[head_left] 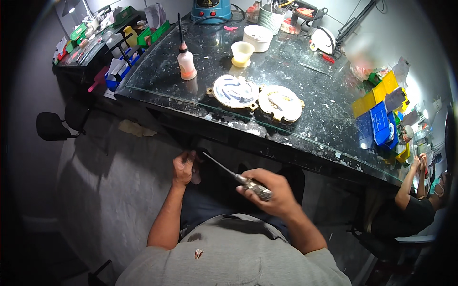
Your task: The person retrieves a plastic container from a cabinet, scoops powder from the container to fill a bottle at the workbench, and returns the container to the cabinet. The person then sits at the workbench and handles the bottle using a hand tool.
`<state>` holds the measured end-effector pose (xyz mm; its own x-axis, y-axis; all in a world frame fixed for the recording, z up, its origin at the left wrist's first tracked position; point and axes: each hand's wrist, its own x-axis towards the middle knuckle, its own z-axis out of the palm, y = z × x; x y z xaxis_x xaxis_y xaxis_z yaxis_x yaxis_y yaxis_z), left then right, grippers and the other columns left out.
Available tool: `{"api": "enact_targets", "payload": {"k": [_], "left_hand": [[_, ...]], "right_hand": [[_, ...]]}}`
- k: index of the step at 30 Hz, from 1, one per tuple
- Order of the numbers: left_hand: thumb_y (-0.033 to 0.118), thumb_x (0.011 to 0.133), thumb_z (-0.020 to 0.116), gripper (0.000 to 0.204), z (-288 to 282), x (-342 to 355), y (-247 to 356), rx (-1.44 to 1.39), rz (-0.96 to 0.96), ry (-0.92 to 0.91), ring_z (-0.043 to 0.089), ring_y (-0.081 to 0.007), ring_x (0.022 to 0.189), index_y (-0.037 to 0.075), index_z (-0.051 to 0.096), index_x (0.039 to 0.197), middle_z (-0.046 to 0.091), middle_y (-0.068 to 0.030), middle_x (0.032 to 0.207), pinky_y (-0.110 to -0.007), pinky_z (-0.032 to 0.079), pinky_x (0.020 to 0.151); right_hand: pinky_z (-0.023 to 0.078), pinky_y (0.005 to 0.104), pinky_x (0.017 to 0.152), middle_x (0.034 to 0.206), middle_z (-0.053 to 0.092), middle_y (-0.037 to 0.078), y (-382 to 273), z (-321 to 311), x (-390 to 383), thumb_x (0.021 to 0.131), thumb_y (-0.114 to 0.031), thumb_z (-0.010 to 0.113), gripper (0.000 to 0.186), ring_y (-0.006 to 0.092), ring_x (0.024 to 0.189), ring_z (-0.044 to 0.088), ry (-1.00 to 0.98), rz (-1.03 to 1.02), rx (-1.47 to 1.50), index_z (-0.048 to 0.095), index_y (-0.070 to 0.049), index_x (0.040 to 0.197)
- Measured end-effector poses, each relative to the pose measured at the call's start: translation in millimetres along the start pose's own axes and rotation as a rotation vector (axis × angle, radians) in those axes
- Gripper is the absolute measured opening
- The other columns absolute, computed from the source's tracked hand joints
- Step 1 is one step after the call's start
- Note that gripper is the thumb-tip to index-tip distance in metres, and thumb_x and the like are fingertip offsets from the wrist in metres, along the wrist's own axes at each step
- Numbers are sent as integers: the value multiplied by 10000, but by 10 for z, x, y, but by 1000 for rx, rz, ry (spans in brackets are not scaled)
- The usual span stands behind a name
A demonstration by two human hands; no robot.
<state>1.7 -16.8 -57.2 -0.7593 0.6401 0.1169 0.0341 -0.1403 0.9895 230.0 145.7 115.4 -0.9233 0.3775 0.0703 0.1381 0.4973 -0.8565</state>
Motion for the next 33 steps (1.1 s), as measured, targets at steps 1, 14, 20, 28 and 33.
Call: {"api": "enact_targets", "payload": {"k": [1, 14, 20, 28, 33], "left_hand": [[355, 988, 621, 366, 37, 10, 13, -11, -1, 1, 480, -81, 473, 27, 624, 827, 659, -61, 683, -255, 395, 466], [338, 979, 634, 358, 91, -1, -88, -130, -2, 47, 501, -80, 475, 40, 604, 784, 607, -39, 637, -247, 403, 460], [324, 975, 637, 343, 19, 28, -170, -208, 30, 79, 487, -83, 469, 49, 588, 777, 542, -14, 583, -257, 442, 507], [306, 968, 636, 324, 29, 52, -144, -205, -16, 76, 488, -85, 470, 63, 580, 761, 525, -2, 565, -264, 475, 557], [269, 971, 619, 298, 27, 84, -130, -172, 30, 71, 486, -88, 463, 60, 584, 762, 526, -8, 560, -262, 463, 542]], "right_hand": [[567, 289, 737, 917, 702, 66, -111, -199, 20, 855, -95, 741, 228, 160, 820, 701, -36, -20, 105, 669, -45, 1065], [467, 331, 590, 677, 620, 105, -1102, -1195, 1184, 915, -289, 694, 297, 171, 605, 580, 10, -137, -298, 675, 3, 861], [399, 278, 562, 605, 552, 0, -1305, -1016, 1343, 939, -351, 681, 394, 76, 582, 491, 41, 133, -518, 602, -28, 727], [445, 332, 582, 642, 589, 70, -1263, -1035, 1352, 921, -373, 686, 379, 169, 596, 554, 3, 66, -572, 649, -14, 807], [494, 386, 624, 691, 636, 148, -1311, -1062, 1337, 904, -388, 695, 388, 271, 627, 610, 23, 69, -678, 701, 0, 894]]}}
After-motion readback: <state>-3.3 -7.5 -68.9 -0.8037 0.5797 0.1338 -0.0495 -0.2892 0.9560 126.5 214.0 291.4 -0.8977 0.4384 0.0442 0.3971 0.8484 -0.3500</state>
